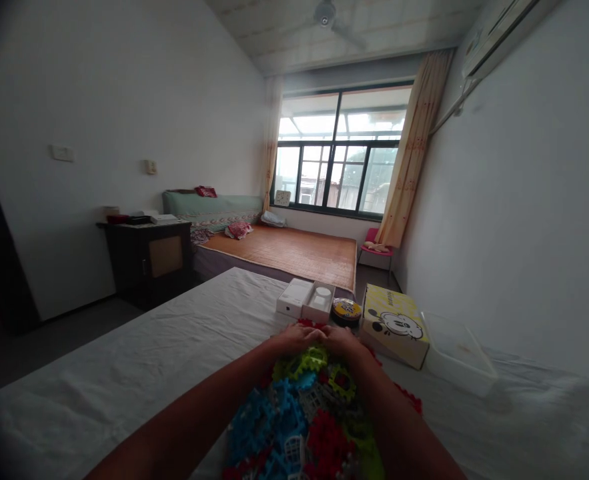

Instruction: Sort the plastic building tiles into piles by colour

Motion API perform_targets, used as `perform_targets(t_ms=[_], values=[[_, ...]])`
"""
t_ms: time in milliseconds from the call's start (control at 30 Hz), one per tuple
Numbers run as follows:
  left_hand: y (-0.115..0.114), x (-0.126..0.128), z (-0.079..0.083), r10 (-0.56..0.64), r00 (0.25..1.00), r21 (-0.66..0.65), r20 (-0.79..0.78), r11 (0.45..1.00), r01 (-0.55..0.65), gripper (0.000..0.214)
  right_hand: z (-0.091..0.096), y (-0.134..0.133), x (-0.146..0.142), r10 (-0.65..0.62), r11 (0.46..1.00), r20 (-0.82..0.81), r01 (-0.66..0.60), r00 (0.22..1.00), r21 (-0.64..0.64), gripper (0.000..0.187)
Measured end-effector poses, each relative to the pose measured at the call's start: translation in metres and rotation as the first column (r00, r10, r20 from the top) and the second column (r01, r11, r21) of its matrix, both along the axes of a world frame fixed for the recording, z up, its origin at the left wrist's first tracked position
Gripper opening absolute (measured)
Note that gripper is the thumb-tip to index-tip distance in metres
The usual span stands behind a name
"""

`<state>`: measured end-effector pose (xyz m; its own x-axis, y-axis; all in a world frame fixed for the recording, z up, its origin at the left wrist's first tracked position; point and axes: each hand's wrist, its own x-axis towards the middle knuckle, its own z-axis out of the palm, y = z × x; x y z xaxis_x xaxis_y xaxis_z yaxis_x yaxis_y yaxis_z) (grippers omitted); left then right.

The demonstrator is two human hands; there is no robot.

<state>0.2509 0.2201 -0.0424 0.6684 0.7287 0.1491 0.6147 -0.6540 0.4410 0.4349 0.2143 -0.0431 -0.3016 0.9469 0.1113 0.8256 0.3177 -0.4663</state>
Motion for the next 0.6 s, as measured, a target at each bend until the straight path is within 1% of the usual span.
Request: perform_targets(t_ms=[67, 133, 200, 267, 333, 400, 467, 500, 533, 567, 600], values=[[-0.007, 0.003, 0.004, -0.001, 1.000, -0.004, 0.006, 1.000, 0.001, 0.051, 0.006, -0.007, 0.002, 0.039, 0.999, 0.016, -0.038, 0.999, -0.032, 0.038], [-0.018, 0.003, 0.011, -0.018, 1.000, 0.002, 0.006, 1.000, 0.018, 0.055, 0.015, -0.022, 0.006, 0.074, 0.996, 0.022, -0.073, 0.997, -0.055, 0.037], [-0.036, 0.000, 0.021, -0.056, 0.998, 0.020, 0.010, 0.998, 0.056, 0.052, 0.026, -0.044, 0.011, 0.107, 0.993, 0.029, -0.106, 0.994, -0.045, 0.036], [-0.061, -0.005, 0.033, -0.124, 0.992, 0.048, 0.022, 0.991, 0.123, 0.049, 0.038, -0.073, 0.016, 0.142, 0.990, 0.046, -0.143, 0.989, 0.019, 0.035], [-0.092, -0.010, 0.047, -0.215, 0.976, 0.076, 0.035, 0.974, 0.211, 0.047, 0.051, -0.106, 0.021, 0.172, 0.979, 0.049, -0.176, 0.984, 0.104, 0.033], [-0.128, -0.015, 0.060, -0.268, 0.962, 0.093, 0.046, 0.960, 0.263, 0.045, 0.063, -0.143, 0.029, 0.200, 0.969, 0.014, -0.200, 0.980, 0.146, 0.033], [-0.167, -0.018, 0.069, -0.221, 0.973, 0.125, 0.064, 0.969, 0.212, 0.045, 0.070, -0.180, 0.043, 0.190, 0.973, -0.050, -0.181, 0.981, 0.145, 0.037], [-0.187, -0.020, 0.070, -0.209, 0.975, 0.152, 0.077, 0.969, 0.195, 0.047, 0.071, -0.198, 0.053, 0.157, 0.980, -0.080, -0.145, 0.984, 0.136, 0.039], [-0.206, -0.022, 0.069, -0.227, 0.971, 0.175, 0.077, 0.962, 0.211, 0.046, 0.069, -0.216, 0.066, 0.102, 0.989, -0.102, -0.089, 0.990, 0.121, 0.043], [-0.225, -0.025, 0.066, -0.277, 0.959, 0.193, 0.060, 0.946, 0.261, 0.045, 0.064, -0.234, 0.081, 0.030, 0.995, -0.115, -0.019, 0.993, 0.100, 0.047], [-0.242, -0.028, 0.061, -0.355, 0.934, 0.204, 0.027, 0.917, 0.343, 0.044, 0.056, -0.251, 0.096, -0.042, 0.997, -0.119, 0.050, 0.992, 0.064, 0.053]])
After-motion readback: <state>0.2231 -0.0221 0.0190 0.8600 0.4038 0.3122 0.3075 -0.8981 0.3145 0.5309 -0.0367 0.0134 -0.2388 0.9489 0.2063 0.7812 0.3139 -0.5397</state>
